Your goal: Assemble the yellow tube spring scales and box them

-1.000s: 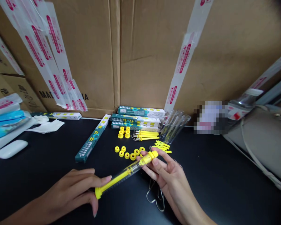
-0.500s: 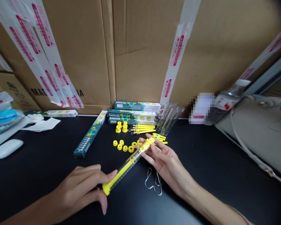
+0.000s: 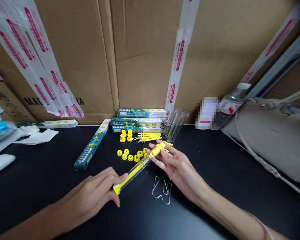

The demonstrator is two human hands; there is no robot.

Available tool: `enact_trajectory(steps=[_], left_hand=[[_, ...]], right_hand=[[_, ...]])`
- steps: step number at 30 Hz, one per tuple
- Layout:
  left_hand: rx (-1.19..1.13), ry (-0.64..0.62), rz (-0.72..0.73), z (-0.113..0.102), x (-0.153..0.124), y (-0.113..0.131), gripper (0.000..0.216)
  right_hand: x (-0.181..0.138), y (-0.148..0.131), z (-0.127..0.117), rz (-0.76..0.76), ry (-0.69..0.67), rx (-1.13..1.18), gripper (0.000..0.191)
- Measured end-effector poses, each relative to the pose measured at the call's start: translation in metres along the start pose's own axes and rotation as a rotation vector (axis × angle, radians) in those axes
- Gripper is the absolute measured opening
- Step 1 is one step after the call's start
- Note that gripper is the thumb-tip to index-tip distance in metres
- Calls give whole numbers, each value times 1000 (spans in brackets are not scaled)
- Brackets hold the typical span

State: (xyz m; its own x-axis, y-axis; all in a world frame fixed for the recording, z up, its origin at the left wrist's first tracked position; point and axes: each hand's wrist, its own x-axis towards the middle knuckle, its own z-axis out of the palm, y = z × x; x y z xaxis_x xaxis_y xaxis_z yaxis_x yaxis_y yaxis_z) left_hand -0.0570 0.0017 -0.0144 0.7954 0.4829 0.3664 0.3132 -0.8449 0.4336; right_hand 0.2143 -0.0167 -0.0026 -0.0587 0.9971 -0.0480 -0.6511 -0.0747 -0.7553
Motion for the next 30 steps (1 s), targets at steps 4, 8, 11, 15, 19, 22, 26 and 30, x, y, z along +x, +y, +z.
enact_trajectory(steps=[4, 8, 11, 15, 19, 22, 26, 30], left_hand=[[-16, -13, 45, -1, 12, 6, 28], [-16, -58, 39, -5, 5, 8, 26], [86, -87, 143, -8, -2, 5, 28], [174, -130, 209, -9, -7, 1, 38], [184, -113, 228, -10, -5, 4, 29], [201, -106, 239, -14, -1, 11, 29], [243, -85, 271, -19, 6, 20, 32], [292, -6, 304, -21, 10, 25, 35]], right_hand=[[0, -8, -4, -17, 3, -33, 19], [-7, -8, -1, -14, -10, -37, 23], [-11, -4, 2, -7, -40, -26, 29], [-12, -1, 0, -3, -34, -14, 30], [-11, 0, -3, 11, -56, -5, 26], [-11, 1, -4, 14, -81, -13, 17], [-12, 2, -3, 19, -70, -20, 6], [-13, 1, -2, 34, -69, -9, 5]])
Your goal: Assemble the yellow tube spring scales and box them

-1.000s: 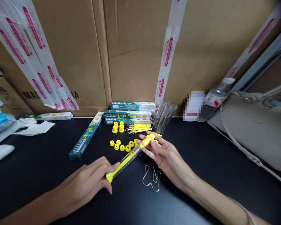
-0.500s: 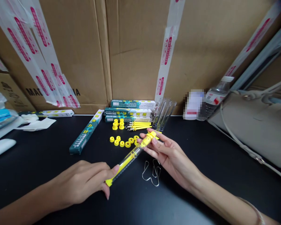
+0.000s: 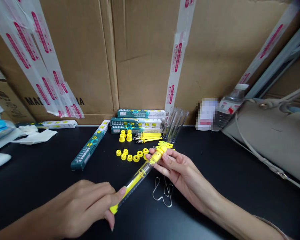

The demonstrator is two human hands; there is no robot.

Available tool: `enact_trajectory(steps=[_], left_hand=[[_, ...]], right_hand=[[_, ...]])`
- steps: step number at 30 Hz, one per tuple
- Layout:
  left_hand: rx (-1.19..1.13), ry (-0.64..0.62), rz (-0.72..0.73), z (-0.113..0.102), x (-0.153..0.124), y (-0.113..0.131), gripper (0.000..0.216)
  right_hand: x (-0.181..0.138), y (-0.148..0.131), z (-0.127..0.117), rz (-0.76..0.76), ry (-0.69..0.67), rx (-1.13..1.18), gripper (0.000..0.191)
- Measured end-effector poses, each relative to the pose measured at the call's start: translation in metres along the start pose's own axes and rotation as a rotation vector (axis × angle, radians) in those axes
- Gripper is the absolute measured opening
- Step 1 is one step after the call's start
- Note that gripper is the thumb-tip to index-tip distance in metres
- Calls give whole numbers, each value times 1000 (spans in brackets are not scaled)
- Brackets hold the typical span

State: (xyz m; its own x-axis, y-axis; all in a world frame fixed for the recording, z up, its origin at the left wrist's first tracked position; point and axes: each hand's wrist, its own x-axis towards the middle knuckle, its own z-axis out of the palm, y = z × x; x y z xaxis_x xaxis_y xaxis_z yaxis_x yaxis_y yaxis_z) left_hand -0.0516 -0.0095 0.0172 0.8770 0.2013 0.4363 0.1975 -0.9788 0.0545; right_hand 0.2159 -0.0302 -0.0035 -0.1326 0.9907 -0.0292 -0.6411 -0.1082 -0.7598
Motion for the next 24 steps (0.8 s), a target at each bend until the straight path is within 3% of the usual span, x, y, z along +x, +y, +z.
enact_trajectory(steps=[2, 7, 11, 14, 17, 20, 24], left_hand=[[14, 5, 15, -1, -1, -1, 35], [-44, -120, 32, -2, -7, -4, 40], [-40, -95, 62, -4, -5, -3, 38], [-66, -88, 8, -5, -2, 0, 37], [-117, -112, -114, -4, -1, 3, 42], [-196, -167, -205, -2, -2, 5, 37], [-209, -173, -193, -4, -1, 5, 39]], right_hand=[[0, 0, 0, 11, 12, 8, 4], [2, 2, -3, 40, 28, 24, 27], [3, 4, -4, 33, 7, -5, 15], [3, 4, -3, 21, 6, -10, 4], [2, 4, -1, 4, -5, -6, 9], [1, 3, 0, 0, 19, 3, 3], [1, 4, 1, 5, 43, 16, 25]])
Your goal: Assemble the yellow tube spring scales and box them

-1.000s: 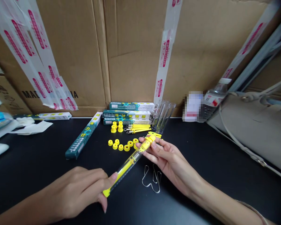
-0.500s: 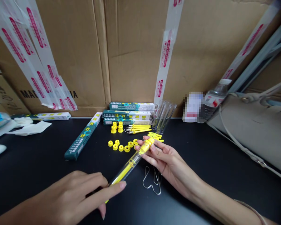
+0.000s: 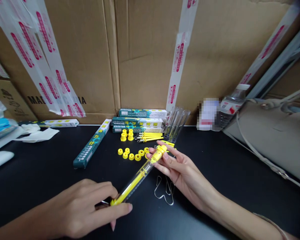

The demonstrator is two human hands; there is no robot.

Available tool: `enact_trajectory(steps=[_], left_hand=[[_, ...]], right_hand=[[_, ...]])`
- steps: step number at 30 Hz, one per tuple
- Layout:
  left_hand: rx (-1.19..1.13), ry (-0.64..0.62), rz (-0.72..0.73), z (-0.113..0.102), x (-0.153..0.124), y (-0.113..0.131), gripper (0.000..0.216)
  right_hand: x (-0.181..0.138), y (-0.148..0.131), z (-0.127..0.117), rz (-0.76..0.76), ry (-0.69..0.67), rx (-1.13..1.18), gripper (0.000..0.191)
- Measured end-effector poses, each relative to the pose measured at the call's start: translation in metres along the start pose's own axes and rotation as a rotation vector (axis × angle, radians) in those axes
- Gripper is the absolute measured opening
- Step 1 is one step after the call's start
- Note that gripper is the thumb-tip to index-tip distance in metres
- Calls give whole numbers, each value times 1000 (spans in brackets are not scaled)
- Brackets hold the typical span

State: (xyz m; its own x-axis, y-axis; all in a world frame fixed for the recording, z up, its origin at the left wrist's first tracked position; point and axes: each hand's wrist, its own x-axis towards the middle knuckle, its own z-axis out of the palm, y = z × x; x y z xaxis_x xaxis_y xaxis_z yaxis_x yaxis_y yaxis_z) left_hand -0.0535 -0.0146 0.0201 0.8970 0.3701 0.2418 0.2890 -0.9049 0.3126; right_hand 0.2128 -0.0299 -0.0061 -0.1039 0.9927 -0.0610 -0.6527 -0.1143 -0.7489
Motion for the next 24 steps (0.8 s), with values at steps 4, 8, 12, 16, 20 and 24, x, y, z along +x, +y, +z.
enact_trajectory(steps=[4, 8, 12, 16, 20, 24], left_hand=[[90, 22, 84, 1, -2, -2, 39], [77, 4, 48, 7, -6, -6, 25], [58, 45, 63, 8, -8, -6, 27], [179, 71, 121, 3, -6, -2, 35], [312, 137, 208, 1, -4, 0, 21], [388, 217, 240, 6, -8, -4, 17]], right_hand=[[1, 2, -1, -7, -36, -23, 20], [-1, 1, -1, -22, -49, -57, 8], [-4, -1, 2, -33, -22, -68, 8], [-4, -2, 4, -17, -2, -70, 7], [-1, 2, 1, 28, 38, -17, 38], [1, 5, -2, 64, 33, 17, 47]])
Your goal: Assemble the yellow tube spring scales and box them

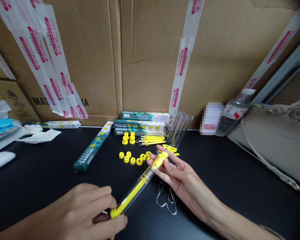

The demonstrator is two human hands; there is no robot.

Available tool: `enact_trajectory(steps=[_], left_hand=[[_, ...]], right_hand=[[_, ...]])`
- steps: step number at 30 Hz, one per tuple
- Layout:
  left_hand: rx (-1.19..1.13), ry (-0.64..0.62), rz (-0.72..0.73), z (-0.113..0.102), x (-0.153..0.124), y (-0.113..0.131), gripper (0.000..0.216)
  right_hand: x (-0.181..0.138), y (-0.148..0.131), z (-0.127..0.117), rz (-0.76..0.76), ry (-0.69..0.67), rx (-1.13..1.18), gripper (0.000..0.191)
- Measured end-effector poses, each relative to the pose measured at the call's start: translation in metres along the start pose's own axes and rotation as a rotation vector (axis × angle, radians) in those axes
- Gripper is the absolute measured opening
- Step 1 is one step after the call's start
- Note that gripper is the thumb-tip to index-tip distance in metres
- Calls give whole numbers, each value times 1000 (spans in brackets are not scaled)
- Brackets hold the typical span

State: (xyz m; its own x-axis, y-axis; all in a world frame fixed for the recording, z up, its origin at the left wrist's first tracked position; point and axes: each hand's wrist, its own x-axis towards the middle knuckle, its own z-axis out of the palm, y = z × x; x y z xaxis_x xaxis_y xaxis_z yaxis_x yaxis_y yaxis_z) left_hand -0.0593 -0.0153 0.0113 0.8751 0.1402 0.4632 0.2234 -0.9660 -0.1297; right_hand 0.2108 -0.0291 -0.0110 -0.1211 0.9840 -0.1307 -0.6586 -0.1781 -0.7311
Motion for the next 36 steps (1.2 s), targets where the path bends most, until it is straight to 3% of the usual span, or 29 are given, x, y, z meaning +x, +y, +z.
enact_trajectory(steps=[7, 13, 17, 23, 30, 36], left_hand=[[5, -26, -21, 6, -6, -1, 21], [5, -25, 2, 4, -2, -1, 19], [-3, -25, -7, 7, -4, -1, 17], [3, -4, -13, 10, -6, 0, 18], [6, -33, -8, 8, -10, -1, 16], [-4, -17, -22, 10, -11, -1, 15]], right_hand=[[2, -2, -4, -19, -62, -40, 21], [1, -2, -4, -19, -68, -46, 11], [1, -1, -4, -17, -51, -31, 11], [-1, -1, -4, -6, -30, 7, 37], [-2, -3, -2, -43, -109, -85, 20], [-2, -4, -2, -53, -84, -147, 15]])
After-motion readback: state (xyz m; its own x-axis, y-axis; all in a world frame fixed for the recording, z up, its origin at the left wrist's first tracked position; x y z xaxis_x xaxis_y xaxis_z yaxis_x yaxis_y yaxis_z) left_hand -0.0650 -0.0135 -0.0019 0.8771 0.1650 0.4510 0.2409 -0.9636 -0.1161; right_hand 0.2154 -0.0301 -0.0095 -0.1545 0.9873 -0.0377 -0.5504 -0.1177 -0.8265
